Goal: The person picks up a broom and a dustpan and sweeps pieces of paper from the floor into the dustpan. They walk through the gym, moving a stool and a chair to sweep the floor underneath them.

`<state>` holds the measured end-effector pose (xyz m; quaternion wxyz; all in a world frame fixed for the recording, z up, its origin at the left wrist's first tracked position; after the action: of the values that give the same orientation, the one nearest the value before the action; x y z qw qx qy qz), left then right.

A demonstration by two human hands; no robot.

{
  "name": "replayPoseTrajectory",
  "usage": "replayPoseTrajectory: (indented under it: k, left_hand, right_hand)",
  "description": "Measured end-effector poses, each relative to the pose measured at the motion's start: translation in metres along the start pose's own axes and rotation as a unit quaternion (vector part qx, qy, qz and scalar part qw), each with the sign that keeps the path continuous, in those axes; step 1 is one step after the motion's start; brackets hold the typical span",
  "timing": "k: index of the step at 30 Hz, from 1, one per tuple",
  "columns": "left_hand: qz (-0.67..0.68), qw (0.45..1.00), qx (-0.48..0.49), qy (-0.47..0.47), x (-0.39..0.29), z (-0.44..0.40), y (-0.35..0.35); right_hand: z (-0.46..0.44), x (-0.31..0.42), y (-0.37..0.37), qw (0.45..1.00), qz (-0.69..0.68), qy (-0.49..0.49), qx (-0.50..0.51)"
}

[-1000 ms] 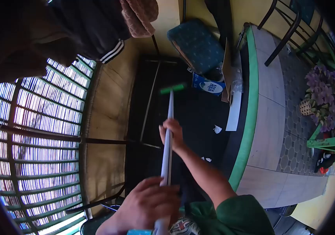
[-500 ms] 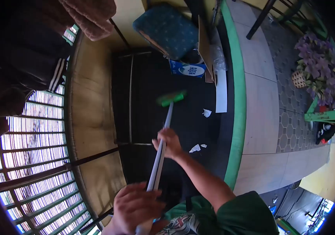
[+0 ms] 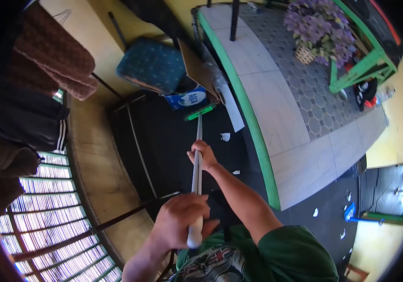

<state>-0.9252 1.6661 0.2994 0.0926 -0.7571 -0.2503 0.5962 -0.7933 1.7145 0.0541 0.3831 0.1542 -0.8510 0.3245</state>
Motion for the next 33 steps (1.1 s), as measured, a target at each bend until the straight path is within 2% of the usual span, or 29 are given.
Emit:
replayPoseTrajectory:
  k: [1,3,4,5,7,8,9,12,13,14,15,17,19,21,23,25,26,27,29,31,33]
  left_hand:
    - [0.006,1.0,0.014,0.006,0.002,0.004,0.003]
    - [0.053,0.998,0.03,-0.012,0.011,0.011,-0.001]
    - [0.062,0.997,0.036,0.037,-0.007,0.016,-0.009]
    - [0.068,0.996,0.043,0.045,-0.018,0.021,-0.021]
    - [0.104,0.989,0.091,0.051,-0.04,0.042,-0.039]
    - [0.121,0.99,0.07,0.009,-0.037,0.051,-0.048]
    - [0.125,0.989,0.074,0.015,-0.04,0.057,-0.055]
    - [0.176,0.975,0.132,0.02,-0.041,0.065,-0.068]
    - [0.213,0.955,0.106,0.177,-0.069,0.069,-0.085]
    - [0.249,0.909,0.077,0.326,-0.093,0.083,-0.103]
    - [0.258,0.905,0.083,0.328,-0.101,0.083,-0.11]
    - [0.225,0.947,0.129,0.191,-0.103,0.069,-0.108]
    - [0.198,0.948,0.15,0.199,-0.106,0.065,-0.089]
    - [0.096,0.967,0.182,0.147,-0.073,0.067,-0.051]
    - [0.095,0.968,0.185,0.139,-0.056,0.072,-0.034]
    - [0.147,0.977,0.09,0.123,-0.041,0.073,-0.044]
    - [0.182,0.977,0.078,0.078,-0.026,0.077,-0.041]
    - [0.183,0.977,0.078,0.076,-0.025,0.079,-0.038]
    - [0.246,0.967,0.061,-0.006,-0.01,0.081,-0.036]
    - [0.25,0.966,0.057,-0.011,-0.009,0.081,-0.049]
    - [0.311,0.949,0.005,0.051,-0.024,0.083,-0.092]
  right_hand:
    - [0.012,0.0,-0.009,1.0,0.008,0.009,-0.011]
    - [0.047,-0.009,-0.008,0.991,0.025,0.125,0.04]
    - [0.062,0.007,-0.015,0.99,0.055,0.125,0.033]
    - [0.076,0.03,-0.02,0.988,0.086,0.12,0.035]
    - [0.107,0.072,-0.026,0.987,0.097,0.12,0.032]
    - [0.126,0.079,-0.025,0.984,0.104,0.139,0.028]
    - [0.143,0.086,-0.023,0.981,0.11,0.157,0.022]
    - [0.145,0.118,-0.027,0.98,0.098,0.173,-0.012]
    - [0.143,0.128,-0.028,0.978,0.089,0.186,-0.012]
    - [0.133,0.14,-0.028,0.982,0.093,0.16,-0.044]
    - [0.118,0.151,-0.03,0.983,0.09,0.144,-0.072]
    - [0.093,0.158,-0.034,0.983,0.089,0.122,-0.105]
    - [0.086,0.128,-0.034,0.982,0.08,0.131,-0.106]
    - [0.1,0.101,-0.034,0.983,0.067,0.138,-0.103]
    - [0.118,0.084,-0.031,0.984,0.085,0.148,-0.047]
    - [0.151,0.089,-0.038,0.979,0.105,0.173,-0.031]
    - [0.17,0.088,-0.039,0.976,0.112,0.187,-0.002]
    - [0.185,0.088,-0.04,0.972,0.121,0.198,0.029]
    - [0.202,0.094,-0.051,0.97,0.117,0.211,0.033]
    - [0.194,0.106,-0.051,0.969,0.115,0.214,0.037]
    - [0.168,0.136,-0.047,0.97,0.146,0.194,0.021]
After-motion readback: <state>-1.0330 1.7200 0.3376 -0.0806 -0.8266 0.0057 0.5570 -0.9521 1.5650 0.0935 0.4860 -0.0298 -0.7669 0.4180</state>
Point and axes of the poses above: each hand's wrist, its own z-axis away from the middle knuckle, its own y-axis out of the palm, x = y × z, the point moved 10 cm from there along -z, towards the middle knuckle, and after that the axes turned 9 degrees about z, right-handed, at the moved point
